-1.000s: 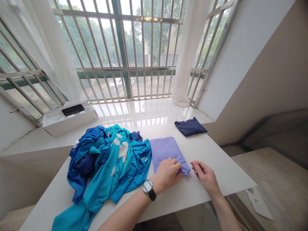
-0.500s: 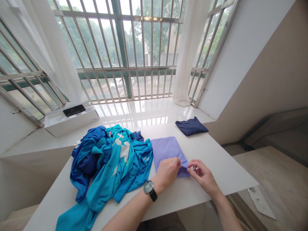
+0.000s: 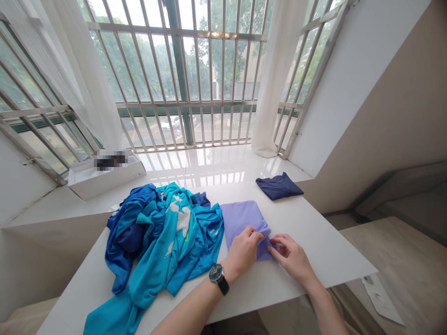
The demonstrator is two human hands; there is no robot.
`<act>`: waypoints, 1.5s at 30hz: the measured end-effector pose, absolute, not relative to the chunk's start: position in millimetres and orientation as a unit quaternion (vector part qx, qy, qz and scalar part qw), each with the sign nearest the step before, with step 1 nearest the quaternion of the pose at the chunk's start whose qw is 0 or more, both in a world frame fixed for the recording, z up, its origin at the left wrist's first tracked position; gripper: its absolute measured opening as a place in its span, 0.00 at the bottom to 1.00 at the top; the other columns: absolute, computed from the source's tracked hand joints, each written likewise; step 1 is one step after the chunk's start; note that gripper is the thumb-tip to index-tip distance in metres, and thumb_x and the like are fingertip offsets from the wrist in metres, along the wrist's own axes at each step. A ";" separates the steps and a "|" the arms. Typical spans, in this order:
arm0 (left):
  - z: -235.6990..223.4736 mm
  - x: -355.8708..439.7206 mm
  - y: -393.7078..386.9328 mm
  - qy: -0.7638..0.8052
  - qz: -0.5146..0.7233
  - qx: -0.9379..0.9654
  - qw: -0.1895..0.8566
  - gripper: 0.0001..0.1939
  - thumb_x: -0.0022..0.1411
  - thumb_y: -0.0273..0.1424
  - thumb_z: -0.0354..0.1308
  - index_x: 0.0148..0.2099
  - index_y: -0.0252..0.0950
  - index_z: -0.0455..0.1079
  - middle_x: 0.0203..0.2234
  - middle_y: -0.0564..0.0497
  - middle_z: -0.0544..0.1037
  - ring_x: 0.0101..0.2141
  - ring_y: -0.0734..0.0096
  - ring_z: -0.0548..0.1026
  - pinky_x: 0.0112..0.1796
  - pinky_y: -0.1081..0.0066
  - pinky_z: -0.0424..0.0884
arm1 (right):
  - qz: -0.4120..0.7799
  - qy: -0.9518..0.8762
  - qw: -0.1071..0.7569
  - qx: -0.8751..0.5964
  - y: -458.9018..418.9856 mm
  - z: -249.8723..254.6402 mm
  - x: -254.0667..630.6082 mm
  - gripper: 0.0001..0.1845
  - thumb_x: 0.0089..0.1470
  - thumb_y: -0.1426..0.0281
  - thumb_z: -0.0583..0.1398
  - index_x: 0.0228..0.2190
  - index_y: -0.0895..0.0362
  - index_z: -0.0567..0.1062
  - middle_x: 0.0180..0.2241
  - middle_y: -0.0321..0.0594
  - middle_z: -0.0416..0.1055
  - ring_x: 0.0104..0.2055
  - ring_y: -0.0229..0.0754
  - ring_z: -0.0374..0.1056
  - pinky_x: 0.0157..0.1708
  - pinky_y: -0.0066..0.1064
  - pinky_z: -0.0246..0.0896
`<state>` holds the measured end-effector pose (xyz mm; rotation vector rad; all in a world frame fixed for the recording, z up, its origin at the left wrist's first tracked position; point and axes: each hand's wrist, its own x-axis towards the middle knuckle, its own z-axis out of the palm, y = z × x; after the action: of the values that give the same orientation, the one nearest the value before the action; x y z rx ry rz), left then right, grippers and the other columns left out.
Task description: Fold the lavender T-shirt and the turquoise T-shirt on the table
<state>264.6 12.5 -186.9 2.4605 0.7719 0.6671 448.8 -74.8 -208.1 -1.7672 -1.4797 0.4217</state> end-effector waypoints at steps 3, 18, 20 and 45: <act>-183.8 263.6 10.3 0.267 0.261 0.902 0.219 0.17 0.67 0.24 0.46 0.53 0.39 0.70 0.49 0.46 0.73 0.44 0.65 0.75 0.44 0.68 0.74 | 0.175 -0.586 0.383 -0.692 -72.7 -207.7 448.9 0.14 0.55 0.55 0.61 0.32 0.53 0.77 0.39 0.42 0.74 0.26 0.38 0.66 0.32 0.35 0.68; -172.6 255.3 14.1 0.241 0.273 0.921 0.136 0.17 0.68 0.27 0.49 0.56 0.38 0.68 0.51 0.43 0.73 0.44 0.61 0.76 0.45 0.62 0.74 | 0.165 -0.561 0.338 -0.738 -62.6 -206.9 448.6 0.16 0.51 0.53 0.62 0.30 0.53 0.75 0.28 0.38 0.72 0.24 0.39 0.64 0.28 0.33 0.65; -172.6 255.1 14.1 0.239 0.273 0.922 0.132 0.17 0.67 0.27 0.49 0.56 0.38 0.68 0.51 0.43 0.73 0.44 0.61 0.76 0.45 0.62 0.74 | 0.152 -0.559 0.330 -0.746 -61.3 -208.5 447.7 0.16 0.50 0.52 0.62 0.30 0.52 0.75 0.30 0.38 0.73 0.24 0.40 0.64 0.28 0.34 0.64; -167.2 253.3 13.1 0.196 0.217 0.953 0.082 0.16 0.67 0.26 0.48 0.56 0.37 0.65 0.52 0.45 0.72 0.44 0.60 0.74 0.42 0.63 0.73 | 0.122 -0.551 0.286 -0.774 -60.6 -212.1 439.5 0.21 0.60 0.50 0.52 0.27 0.51 0.72 0.25 0.37 0.74 0.27 0.44 0.69 0.29 0.32 0.58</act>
<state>253.3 13.1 -167.2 2.8470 0.5862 0.6480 439.5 -60.6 -212.1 -2.0701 -1.4727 0.3274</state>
